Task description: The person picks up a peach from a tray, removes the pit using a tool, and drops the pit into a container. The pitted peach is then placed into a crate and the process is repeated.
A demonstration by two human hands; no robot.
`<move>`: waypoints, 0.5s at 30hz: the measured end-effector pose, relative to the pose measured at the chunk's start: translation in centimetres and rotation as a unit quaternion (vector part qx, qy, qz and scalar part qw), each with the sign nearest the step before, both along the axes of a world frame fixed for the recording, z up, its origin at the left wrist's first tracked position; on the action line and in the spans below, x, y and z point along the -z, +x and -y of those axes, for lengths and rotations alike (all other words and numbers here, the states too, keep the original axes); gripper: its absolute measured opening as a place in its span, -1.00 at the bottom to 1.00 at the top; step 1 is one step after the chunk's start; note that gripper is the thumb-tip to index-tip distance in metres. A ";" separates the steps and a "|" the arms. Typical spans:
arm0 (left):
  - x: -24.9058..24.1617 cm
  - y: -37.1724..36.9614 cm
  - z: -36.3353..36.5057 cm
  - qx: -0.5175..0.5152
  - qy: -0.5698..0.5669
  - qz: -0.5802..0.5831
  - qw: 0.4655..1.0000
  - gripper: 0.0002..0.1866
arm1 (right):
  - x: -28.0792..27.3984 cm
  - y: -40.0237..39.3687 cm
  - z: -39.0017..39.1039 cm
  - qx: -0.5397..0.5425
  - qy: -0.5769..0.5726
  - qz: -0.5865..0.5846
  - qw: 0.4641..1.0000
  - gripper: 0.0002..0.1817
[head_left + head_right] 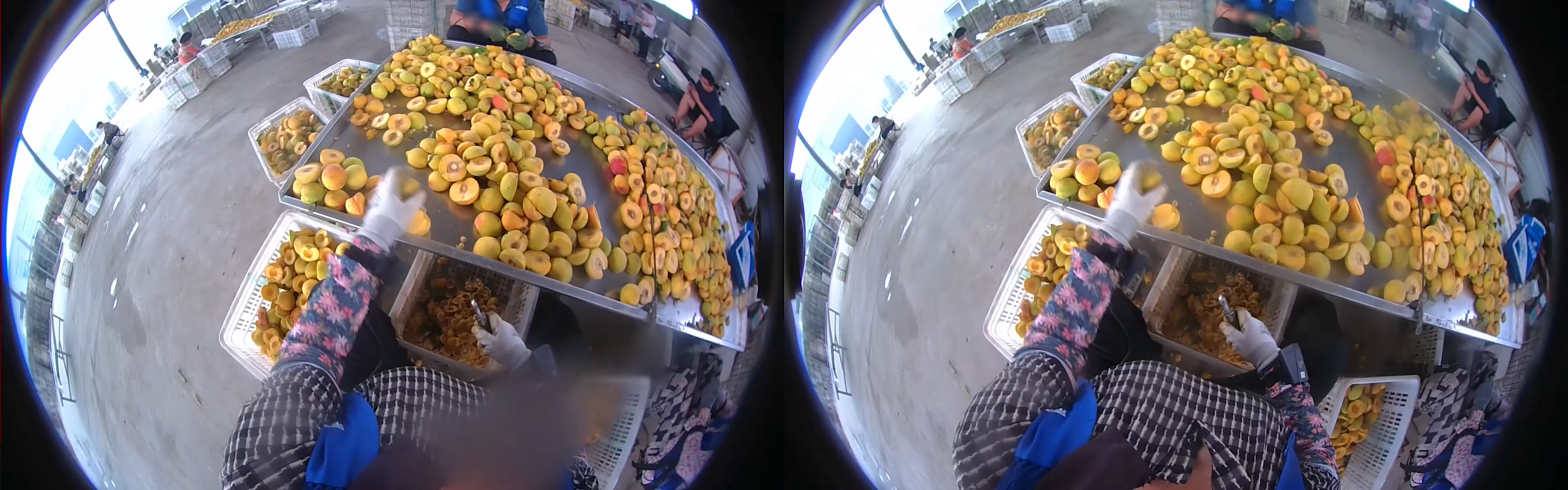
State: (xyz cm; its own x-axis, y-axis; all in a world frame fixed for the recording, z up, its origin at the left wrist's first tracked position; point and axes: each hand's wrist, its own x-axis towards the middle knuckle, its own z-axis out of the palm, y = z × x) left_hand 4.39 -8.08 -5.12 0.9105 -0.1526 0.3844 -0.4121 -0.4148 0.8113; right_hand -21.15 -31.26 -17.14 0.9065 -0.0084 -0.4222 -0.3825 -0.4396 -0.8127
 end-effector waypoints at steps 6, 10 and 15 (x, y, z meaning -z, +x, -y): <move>1.6 9.0 -8.1 0.002 0.336 0.084 0.938 -0.61 | -2.1 -0.3 -0.8 -0.059 -0.102 -0.001 0.993 -0.59; -1.6 10.0 -7.4 0.027 0.549 0.008 0.835 -0.57 | -5.1 0.2 -1.2 -0.062 -0.122 -0.010 0.991 -0.58; -1.8 13.5 -4.2 0.018 0.633 -0.118 0.765 -0.52 | -4.2 0.3 -1.1 -0.088 -0.119 -0.010 0.989 -0.57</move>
